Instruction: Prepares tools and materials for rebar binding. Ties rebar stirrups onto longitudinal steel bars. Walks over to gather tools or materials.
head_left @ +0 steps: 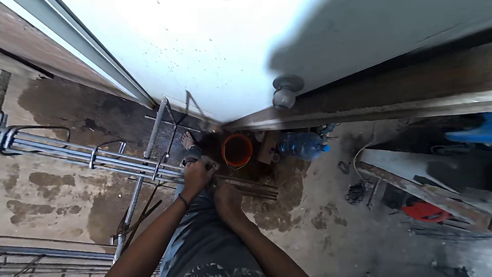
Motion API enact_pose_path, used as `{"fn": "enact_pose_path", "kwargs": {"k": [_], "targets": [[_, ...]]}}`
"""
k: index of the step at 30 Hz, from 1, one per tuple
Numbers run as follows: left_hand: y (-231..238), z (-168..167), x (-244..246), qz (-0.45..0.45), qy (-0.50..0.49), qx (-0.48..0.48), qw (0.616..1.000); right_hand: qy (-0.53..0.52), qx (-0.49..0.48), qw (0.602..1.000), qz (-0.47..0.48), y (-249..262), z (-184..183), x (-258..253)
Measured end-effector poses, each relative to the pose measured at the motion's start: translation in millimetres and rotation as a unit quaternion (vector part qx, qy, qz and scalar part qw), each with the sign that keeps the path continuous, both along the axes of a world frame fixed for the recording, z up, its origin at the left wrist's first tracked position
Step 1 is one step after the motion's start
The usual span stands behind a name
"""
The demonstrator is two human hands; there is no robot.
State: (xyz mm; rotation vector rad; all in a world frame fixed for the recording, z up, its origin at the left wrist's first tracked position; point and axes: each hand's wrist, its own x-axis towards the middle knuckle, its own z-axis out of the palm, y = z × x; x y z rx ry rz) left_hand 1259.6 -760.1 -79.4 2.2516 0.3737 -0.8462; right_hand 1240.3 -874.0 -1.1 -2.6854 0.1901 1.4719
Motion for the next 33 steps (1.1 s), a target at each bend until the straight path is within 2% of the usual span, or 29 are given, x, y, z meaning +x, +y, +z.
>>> {"fn": "enact_pose_path", "kwargs": {"k": [2,4,6,10,12,16,19,21,22,23,25,26,27,28,30,33], "targets": [[0,-1,0,-0.003,0.001,-0.005,1.0,-0.004,0.048,0.996,-0.08,-1,-3,4],[0,0,-1,0.0,0.001,-0.013,1.0,-0.027,0.092,0.974,-0.205,-4,-7,4],[0,1,0,0.0,0.005,-0.015,1.0,-0.045,0.108,0.952,-0.283,-5,-10,0],[1,0,-1,0.0,-0.008,-0.02,1.0,-0.037,0.119,0.947,-0.297,-8,-13,-1],[1,-1,-2,-0.003,-0.01,-0.02,1.0,-0.034,0.14,0.915,-0.376,-7,-17,0],[1,0,0,-0.01,0.0,-0.021,1.0,0.018,0.16,0.809,-0.566,1,-17,10],[2,-2,-2,-0.008,-0.008,-0.023,1.0,0.096,0.179,0.761,-0.616,-10,-16,23],[2,-2,-2,-0.009,-0.01,-0.025,1.0,0.145,0.195,0.758,-0.605,-23,-18,30],[2,-1,-2,-0.008,-0.01,-0.029,0.999,0.154,0.198,0.78,-0.573,-28,-18,34],[2,-1,-3,-0.006,-0.013,-0.033,0.999,0.148,0.197,0.826,-0.508,-31,-15,39],[2,-3,-4,0.001,-0.025,-0.04,0.999,0.128,0.197,0.939,-0.251,-37,-11,56],[1,-3,-5,0.006,-0.03,-0.042,0.999,0.116,0.19,0.97,-0.101,-36,-7,68],[0,-4,-6,0.008,-0.032,-0.042,0.999,0.102,0.167,0.98,0.039,-30,-2,80],[0,-3,-5,0.01,-0.036,-0.042,0.998,0.085,0.139,0.974,0.158,-21,5,90],[2,-2,-6,0.009,-0.037,-0.05,0.998,0.03,0.123,0.939,0.319,-6,10,105],[11,-3,-6,0.001,-0.029,-0.09,0.996,-0.049,0.188,0.881,0.432,-5,-2,127]]}}
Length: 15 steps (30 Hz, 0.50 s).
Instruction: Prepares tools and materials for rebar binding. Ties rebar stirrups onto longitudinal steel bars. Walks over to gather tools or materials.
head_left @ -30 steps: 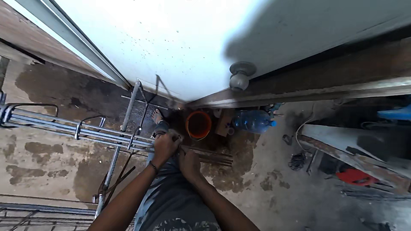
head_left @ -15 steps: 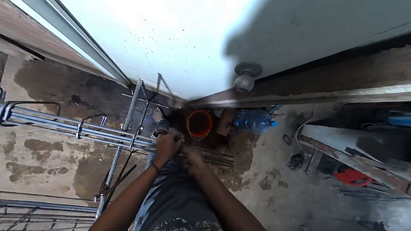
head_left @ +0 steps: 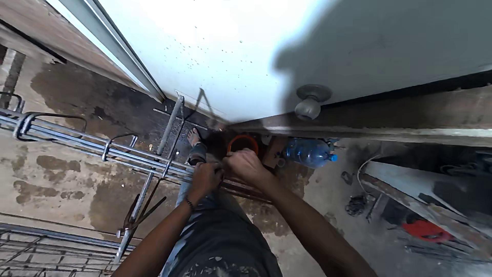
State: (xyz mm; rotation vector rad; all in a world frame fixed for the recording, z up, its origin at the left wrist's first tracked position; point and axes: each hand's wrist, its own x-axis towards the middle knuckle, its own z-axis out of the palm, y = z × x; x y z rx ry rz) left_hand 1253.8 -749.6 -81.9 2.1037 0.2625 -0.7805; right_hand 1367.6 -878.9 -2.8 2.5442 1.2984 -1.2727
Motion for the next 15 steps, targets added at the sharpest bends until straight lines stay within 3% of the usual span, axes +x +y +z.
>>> {"fn": "enact_pose_path", "kwargs": {"k": [4,9,15], "targets": [[4,6,4,-0.001,0.036,-0.011,0.999,0.008,0.084,0.995,0.046,-8,-41,27],[-7,9,11,0.013,0.1,0.034,0.994,0.18,0.019,0.981,-0.075,-23,-99,39],[-11,15,19,0.009,0.122,0.038,0.992,0.351,-0.119,0.928,-0.036,-28,-81,41]]}}
